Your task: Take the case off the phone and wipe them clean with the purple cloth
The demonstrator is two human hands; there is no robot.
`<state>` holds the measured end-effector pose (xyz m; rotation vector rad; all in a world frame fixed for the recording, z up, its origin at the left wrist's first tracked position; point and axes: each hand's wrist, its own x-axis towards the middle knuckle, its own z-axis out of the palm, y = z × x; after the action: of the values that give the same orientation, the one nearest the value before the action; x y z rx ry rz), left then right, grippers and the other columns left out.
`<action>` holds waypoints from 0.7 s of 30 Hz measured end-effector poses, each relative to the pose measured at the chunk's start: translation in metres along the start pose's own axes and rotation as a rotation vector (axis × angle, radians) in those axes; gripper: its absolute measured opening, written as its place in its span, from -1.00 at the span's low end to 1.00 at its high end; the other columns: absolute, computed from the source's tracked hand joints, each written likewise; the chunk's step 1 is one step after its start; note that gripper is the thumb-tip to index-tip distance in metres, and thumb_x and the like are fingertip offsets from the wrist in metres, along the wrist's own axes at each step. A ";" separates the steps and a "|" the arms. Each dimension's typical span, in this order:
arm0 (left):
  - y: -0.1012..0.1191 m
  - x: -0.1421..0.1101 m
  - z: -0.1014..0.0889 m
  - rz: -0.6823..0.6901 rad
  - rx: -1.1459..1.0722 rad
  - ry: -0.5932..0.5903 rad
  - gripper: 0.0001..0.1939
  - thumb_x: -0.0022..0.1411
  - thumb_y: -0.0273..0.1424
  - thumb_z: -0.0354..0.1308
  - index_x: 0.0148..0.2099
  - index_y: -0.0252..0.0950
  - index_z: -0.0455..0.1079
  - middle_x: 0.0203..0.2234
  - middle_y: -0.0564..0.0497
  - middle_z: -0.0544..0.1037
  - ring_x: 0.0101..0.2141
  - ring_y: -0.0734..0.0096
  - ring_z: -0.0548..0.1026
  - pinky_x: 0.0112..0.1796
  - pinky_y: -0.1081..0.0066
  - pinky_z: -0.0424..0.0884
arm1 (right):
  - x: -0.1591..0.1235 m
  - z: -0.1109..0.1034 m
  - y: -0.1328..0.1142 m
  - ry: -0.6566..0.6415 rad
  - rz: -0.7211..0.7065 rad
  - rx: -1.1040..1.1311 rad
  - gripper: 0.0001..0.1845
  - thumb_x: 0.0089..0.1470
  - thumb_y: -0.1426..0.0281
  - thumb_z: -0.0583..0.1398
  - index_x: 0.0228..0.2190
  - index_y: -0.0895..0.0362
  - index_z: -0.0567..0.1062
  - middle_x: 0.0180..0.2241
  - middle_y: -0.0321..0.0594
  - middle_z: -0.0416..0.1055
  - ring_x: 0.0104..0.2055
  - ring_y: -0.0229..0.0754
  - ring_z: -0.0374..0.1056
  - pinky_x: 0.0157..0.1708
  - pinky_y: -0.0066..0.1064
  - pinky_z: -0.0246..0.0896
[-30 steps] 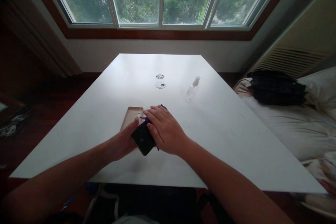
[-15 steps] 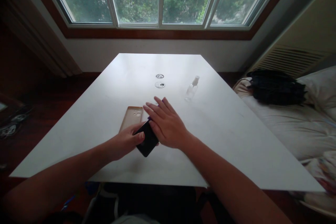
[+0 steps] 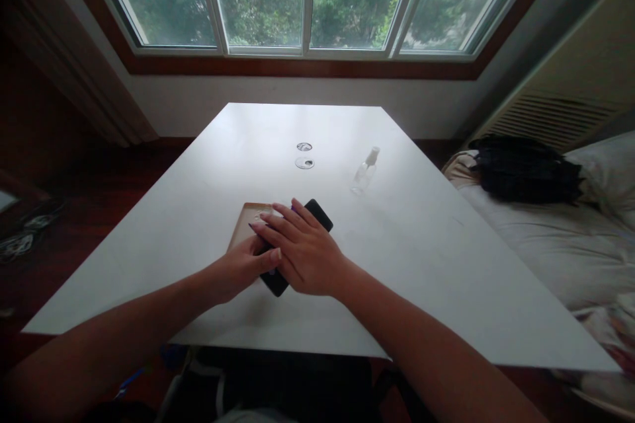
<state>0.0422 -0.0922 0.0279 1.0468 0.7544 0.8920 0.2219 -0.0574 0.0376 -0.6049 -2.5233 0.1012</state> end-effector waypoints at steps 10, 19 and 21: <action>0.005 -0.008 0.006 -0.109 0.160 -0.197 -0.62 0.24 -0.16 0.28 -0.08 -0.35 0.37 -0.42 0.07 0.37 -0.45 0.51 0.33 -0.45 0.49 0.28 | -0.013 -0.014 0.030 0.219 0.513 0.105 -0.49 0.40 0.14 -0.06 -0.41 0.10 0.51 -0.46 -0.21 0.40 -0.40 -0.16 0.34 -0.33 -0.30 0.21; 0.003 -0.003 0.002 -0.073 0.183 -0.067 -0.60 0.22 -0.20 0.28 -0.01 -0.35 0.40 -0.40 0.03 0.43 -0.41 0.44 0.38 -0.40 0.44 0.29 | -0.006 0.006 0.042 0.391 0.925 0.510 -0.33 0.31 -0.14 -0.16 0.04 0.02 0.44 -0.05 -0.14 0.50 -0.01 -0.04 0.40 0.02 -0.20 0.22; 0.005 -0.003 0.003 -0.086 0.154 -0.041 -0.57 0.19 -0.19 0.30 0.00 -0.36 0.41 -0.38 -0.01 0.47 -0.39 0.39 0.42 -0.38 0.43 0.31 | -0.006 0.005 0.041 0.486 0.894 0.456 -0.36 0.33 -0.12 -0.14 0.02 0.03 0.44 0.04 -0.11 0.45 0.08 -0.03 0.35 0.11 -0.18 0.17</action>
<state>0.0422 -0.0945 0.0340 1.1560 0.8371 0.7455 0.2398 -0.0232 0.0222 -1.3138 -1.5361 0.7254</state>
